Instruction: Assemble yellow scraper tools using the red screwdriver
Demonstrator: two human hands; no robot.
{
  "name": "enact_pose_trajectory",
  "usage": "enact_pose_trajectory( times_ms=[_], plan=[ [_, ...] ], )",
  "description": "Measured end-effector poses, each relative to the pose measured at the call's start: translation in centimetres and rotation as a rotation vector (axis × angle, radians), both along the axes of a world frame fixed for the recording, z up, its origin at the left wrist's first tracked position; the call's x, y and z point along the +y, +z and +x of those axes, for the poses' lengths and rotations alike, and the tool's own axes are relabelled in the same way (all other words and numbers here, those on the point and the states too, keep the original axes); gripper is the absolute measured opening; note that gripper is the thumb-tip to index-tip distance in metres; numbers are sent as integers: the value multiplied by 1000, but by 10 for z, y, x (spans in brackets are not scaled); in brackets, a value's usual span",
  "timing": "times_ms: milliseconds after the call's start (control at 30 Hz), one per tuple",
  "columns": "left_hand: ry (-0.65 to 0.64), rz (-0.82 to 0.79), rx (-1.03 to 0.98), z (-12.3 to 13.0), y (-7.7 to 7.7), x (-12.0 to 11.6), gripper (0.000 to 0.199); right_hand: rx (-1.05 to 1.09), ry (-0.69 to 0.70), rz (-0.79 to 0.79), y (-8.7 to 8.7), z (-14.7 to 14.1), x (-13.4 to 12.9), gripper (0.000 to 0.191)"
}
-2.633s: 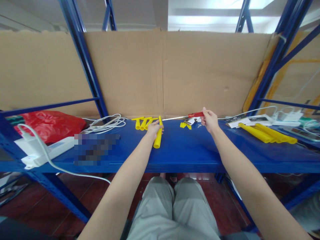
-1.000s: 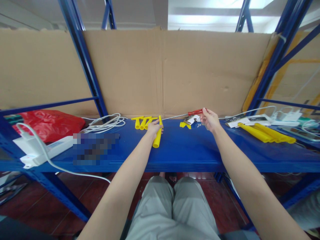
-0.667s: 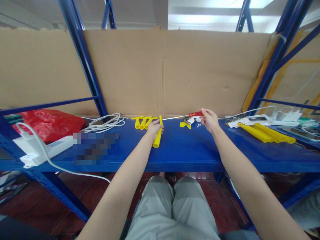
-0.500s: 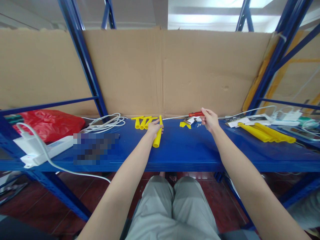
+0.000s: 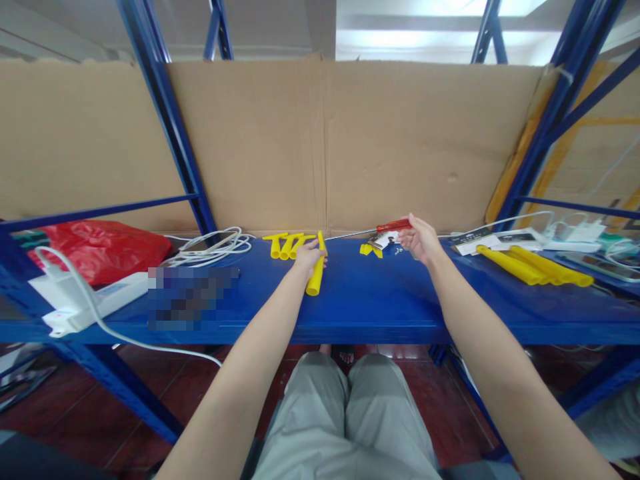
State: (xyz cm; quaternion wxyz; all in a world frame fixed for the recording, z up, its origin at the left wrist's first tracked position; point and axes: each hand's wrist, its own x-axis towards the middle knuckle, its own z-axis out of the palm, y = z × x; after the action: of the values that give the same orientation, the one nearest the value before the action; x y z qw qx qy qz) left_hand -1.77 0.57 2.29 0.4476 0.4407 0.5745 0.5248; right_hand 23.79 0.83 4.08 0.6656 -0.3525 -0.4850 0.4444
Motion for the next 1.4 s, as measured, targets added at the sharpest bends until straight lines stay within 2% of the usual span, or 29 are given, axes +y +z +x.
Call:
enact_pose_trajectory(
  times_ms=[133,333,533,700,867,1100,1400],
  plan=[
    [5,-9,-18,-1,-1,1,63,-5,61,3,3,1,-1,25],
    [2,-4,-8,0,0,0,60,-94,-61,-48,-1,-1,2,38],
    [11,-4,-8,2,1,-2,60,-107,-173,-81,-3,-2,4,33],
    [7,4,-9,1,0,-2,62,-110,-174,-68,-7,-2,9,27],
    [0,-1,-6,1,0,0,62,-97,-199,-50,-8,-2,9,30],
    [2,2,-29,0,-3,2,64,-49,-170,-29,-7,-2,7,35],
    [15,-9,-13,1,-1,0,63,21,-43,-151,1,0,3,36]
  ],
)
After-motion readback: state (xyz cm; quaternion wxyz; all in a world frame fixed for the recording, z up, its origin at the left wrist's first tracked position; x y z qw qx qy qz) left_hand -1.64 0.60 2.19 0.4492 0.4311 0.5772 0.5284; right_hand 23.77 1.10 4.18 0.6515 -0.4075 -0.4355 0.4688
